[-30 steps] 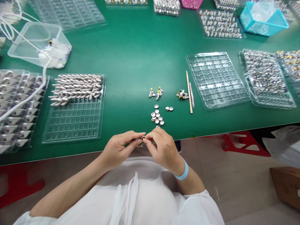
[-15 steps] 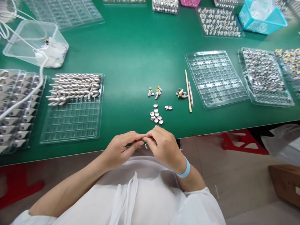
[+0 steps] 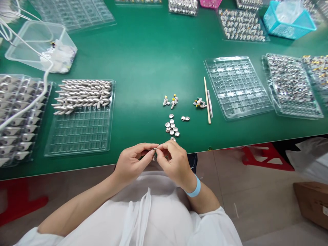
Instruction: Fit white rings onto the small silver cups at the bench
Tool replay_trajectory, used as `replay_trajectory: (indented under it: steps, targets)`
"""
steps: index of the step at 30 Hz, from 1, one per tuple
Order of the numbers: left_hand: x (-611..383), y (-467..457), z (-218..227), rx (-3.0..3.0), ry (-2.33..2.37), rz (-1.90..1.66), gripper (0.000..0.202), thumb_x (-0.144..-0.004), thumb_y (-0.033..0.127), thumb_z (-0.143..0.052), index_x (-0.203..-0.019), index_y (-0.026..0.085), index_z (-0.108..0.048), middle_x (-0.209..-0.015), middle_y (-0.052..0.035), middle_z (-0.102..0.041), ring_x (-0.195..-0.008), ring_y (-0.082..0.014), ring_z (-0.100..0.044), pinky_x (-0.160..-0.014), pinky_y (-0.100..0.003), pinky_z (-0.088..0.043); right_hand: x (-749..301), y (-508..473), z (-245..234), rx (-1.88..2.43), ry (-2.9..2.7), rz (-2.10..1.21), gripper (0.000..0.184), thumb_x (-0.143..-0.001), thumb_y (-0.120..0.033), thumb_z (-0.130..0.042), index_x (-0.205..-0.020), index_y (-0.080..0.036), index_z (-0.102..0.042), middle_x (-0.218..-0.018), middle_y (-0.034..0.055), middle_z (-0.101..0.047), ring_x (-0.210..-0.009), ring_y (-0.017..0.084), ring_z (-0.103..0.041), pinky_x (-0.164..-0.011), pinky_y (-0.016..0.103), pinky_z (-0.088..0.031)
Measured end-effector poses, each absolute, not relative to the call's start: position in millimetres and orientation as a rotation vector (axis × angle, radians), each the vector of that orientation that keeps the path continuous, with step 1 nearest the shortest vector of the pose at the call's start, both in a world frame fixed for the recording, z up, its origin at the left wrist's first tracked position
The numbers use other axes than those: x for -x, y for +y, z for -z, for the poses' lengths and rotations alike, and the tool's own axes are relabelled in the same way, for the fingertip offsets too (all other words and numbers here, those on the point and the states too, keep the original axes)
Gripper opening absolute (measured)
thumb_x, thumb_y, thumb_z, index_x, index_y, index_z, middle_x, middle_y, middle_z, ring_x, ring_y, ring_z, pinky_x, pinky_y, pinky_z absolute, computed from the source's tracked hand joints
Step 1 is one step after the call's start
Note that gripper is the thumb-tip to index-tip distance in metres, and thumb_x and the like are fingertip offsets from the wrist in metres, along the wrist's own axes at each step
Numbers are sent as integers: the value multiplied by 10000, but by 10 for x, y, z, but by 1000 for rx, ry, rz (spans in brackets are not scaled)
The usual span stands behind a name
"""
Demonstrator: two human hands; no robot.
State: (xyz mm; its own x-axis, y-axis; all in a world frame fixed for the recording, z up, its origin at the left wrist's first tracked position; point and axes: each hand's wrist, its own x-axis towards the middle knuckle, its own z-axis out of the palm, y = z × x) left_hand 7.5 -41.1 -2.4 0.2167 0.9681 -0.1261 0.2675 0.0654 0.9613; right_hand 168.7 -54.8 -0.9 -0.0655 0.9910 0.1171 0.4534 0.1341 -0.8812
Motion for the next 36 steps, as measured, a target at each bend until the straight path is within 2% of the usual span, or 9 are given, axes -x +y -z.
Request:
replay_trajectory:
  steps: [6, 16, 23, 30, 33, 36]
  targets:
    - [-79, -435, 72, -1459, 1265, -884, 194, -870, 212, -599, -967, 153, -756, -868, -73, -759, -693, -146, -691, -641, -229, -559, -1647, -549, 35, 1446, -1553, -930, 90, -883, -173, -580, -811, -197, -628, -739, -4, -627, -611, 110, -537, -568, 242, -449]
    - [-69, -457, 64, -1509, 1165, -991, 203, -880, 169, -590, -980, 174, -765, -751, -49, -712, -672, -136, -641, -625, -234, -520, -1650, -515, 61, 1353, -1318, -1297, 106, -859, -216, -580, -761, -202, -543, -677, -27, -559, -578, 106, -510, -516, 224, -427]
    - [-85, -526, 60, -1394, 1256, -966, 195, -866, 198, -596, -941, 173, -775, -814, -65, -736, -680, -140, -652, -581, -216, -510, -1593, -539, 74, 1404, -1450, -1137, 97, -819, -166, -571, -737, -205, -534, -683, -24, -545, -555, 99, -493, -493, 224, -415]
    - [-87, -489, 63, -1405, 1310, -944, 199, -844, 194, -594, -910, 169, -780, -757, -42, -720, -625, -122, -616, -572, -207, -494, -1559, -477, 117, 1417, -1526, -1058, 122, -791, -152, -564, -701, -208, -502, -635, -41, -520, -510, 86, -453, -467, 218, -375]
    - [-80, -451, 58, -1324, 1325, -914, 184, -828, 209, -610, -892, 151, -772, -773, -50, -733, -643, -132, -635, -592, -218, -511, -1552, -471, 141, 1426, -1542, -1029, 126, -802, -153, -567, -706, -207, -505, -644, -36, -524, -519, 90, -456, -474, 224, -377]
    - [-59, -384, 27, -1151, 1297, -842, 175, -814, 243, -633, -871, 134, -758, -707, -42, -723, -584, -129, -624, -544, -217, -509, -1572, -457, 131, 1395, -1545, -1051, 117, -850, -174, -565, -742, -205, -532, -685, -21, -552, -564, 101, -489, -508, 232, -415]
